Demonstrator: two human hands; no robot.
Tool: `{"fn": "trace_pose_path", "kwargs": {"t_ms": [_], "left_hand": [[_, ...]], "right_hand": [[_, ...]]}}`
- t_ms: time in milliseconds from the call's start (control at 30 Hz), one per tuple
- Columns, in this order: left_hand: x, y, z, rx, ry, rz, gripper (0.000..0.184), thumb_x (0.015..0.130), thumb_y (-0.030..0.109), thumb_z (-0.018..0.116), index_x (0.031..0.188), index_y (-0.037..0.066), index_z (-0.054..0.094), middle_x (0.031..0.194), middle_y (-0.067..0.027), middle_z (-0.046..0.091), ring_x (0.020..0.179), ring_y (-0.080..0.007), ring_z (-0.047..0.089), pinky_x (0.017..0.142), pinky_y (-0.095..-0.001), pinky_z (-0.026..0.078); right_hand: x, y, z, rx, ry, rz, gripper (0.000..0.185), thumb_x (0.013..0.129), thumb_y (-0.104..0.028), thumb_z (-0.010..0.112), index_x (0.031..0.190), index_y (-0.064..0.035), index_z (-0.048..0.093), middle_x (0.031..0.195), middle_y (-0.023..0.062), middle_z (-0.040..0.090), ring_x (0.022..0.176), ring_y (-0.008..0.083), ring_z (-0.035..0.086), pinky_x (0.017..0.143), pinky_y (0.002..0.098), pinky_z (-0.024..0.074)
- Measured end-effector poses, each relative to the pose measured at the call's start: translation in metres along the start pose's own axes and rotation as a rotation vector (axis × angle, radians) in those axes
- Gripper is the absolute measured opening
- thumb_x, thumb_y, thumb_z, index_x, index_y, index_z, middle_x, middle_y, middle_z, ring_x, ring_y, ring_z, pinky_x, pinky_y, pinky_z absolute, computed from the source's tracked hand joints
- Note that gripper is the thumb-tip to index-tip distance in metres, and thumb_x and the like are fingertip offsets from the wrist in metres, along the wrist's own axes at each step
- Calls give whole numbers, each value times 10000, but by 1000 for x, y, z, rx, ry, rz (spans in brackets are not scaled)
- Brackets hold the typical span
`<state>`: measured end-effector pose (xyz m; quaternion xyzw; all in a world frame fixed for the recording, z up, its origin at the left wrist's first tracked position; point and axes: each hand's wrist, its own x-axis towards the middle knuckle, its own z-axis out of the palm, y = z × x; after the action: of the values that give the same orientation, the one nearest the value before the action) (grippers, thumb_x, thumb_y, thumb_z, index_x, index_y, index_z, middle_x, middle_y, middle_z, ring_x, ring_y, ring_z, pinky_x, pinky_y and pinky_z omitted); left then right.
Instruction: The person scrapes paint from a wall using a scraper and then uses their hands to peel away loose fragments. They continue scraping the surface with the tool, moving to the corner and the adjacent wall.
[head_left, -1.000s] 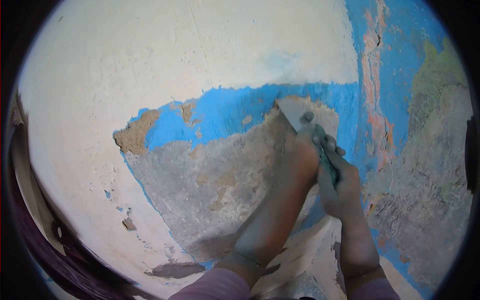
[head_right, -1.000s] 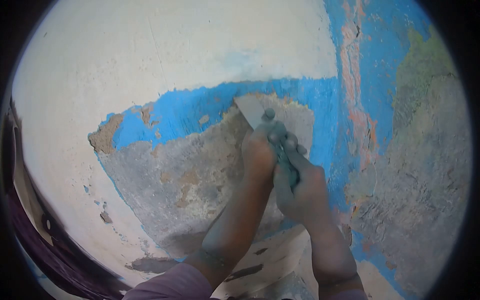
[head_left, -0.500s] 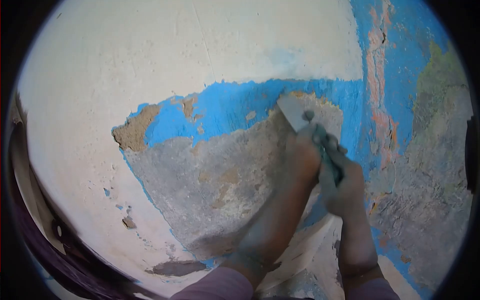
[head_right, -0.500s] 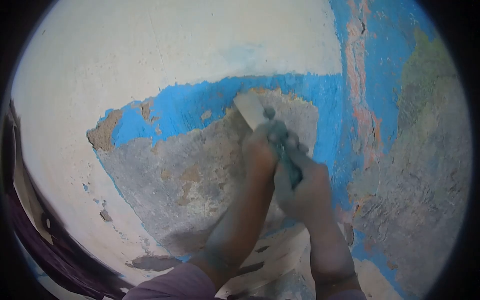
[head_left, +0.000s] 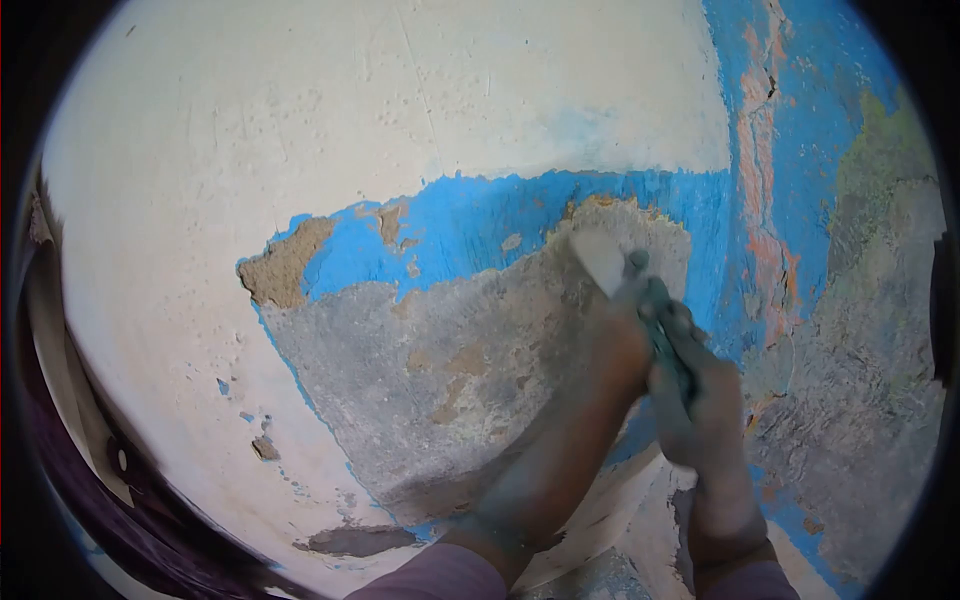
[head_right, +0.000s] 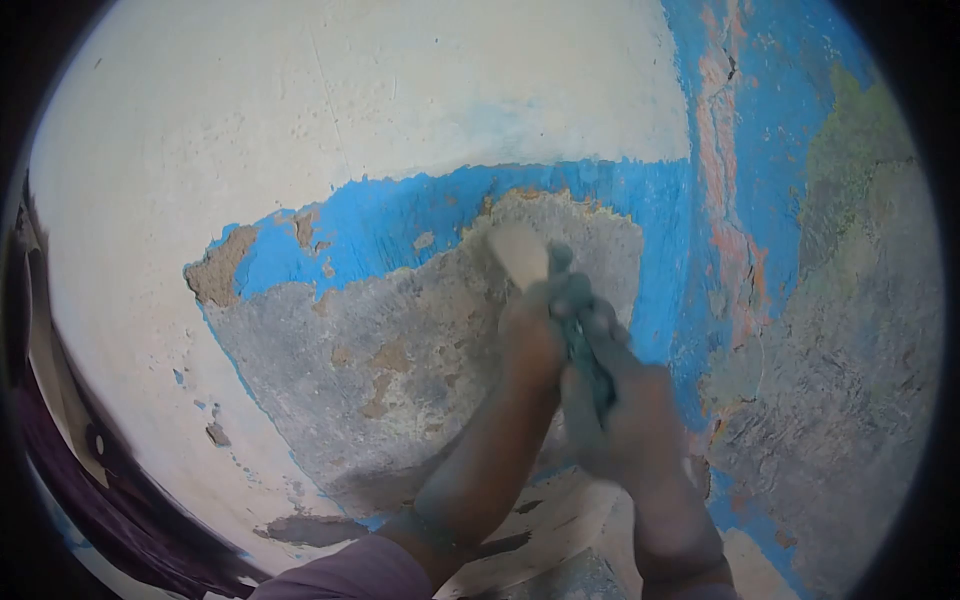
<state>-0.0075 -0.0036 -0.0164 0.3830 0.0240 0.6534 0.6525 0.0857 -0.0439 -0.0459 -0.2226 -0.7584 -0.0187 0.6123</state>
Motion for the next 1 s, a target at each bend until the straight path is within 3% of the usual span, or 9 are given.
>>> {"fn": "trace_pose_path", "kwargs": {"t_ms": [67,267,367,400,467,567,767,900,1000], "left_hand": [[11,5,1,56,43,34,234,881,131,410,1111,90,424,645,-6,368,559,-196,519,545,-431,521],[-1,9,3,-29,-28,35,219,880,119,409,1096,83,414,641,-2,366,566,-186,516,550,-422,527],[8,6,-1,-15,5,58,217,872,105,393,1087,83,400,634,6,362,571,-184,514,556,-421,533],[2,8,4,8,-6,43,214,871,105,392,1083,82,404,633,6,363,572,-184,514,560,-416,535],[2,10,3,37,-17,30,211,869,105,390,1078,80,407,633,6,365,573,-183,514,564,-412,536],[8,5,-8,-7,-24,50,220,884,115,417,1101,74,413,654,-31,383,590,-187,510,590,-434,542],[-4,12,4,24,-73,49,228,878,131,401,1099,72,401,637,5,367,570,-177,509,580,-407,545],[12,11,2,15,-28,72,219,887,140,401,1099,86,409,631,7,362,567,-183,509,594,-429,548],[-6,14,8,-32,-77,37,216,888,133,393,1101,100,412,629,8,359,570,-187,508,593,-439,542]], "right_hand": [[4,15,19,66,56,290,385,809,-86,558,1165,61,549,648,178,581,546,162,577,533,276,457],[-1,-13,-7,-133,-23,54,376,813,-85,553,1157,67,549,667,187,592,559,199,604,549,272,470],[0,8,8,18,-27,345,353,816,-88,558,1131,72,559,648,178,591,542,193,607,536,272,465],[1,6,4,16,-23,340,353,816,-88,558,1131,72,559,648,178,591,542,193,607,536,272,465],[0,-1,-5,25,28,-12,344,816,-94,570,1116,74,567,630,173,591,527,189,615,516,275,459],[4,9,17,-25,36,267,341,819,-99,574,1113,72,570,625,176,592,541,187,628,509,275,454],[0,-11,0,-51,15,108,354,816,-92,566,1127,78,565,636,183,592,592,176,644,529,276,459],[7,6,12,71,48,297,378,808,-90,573,1145,80,558,637,162,587,566,136,604,521,270,450],[6,-7,-2,18,15,65,390,809,-89,572,1159,82,551,649,133,586,547,110,538,521,267,440]]}}
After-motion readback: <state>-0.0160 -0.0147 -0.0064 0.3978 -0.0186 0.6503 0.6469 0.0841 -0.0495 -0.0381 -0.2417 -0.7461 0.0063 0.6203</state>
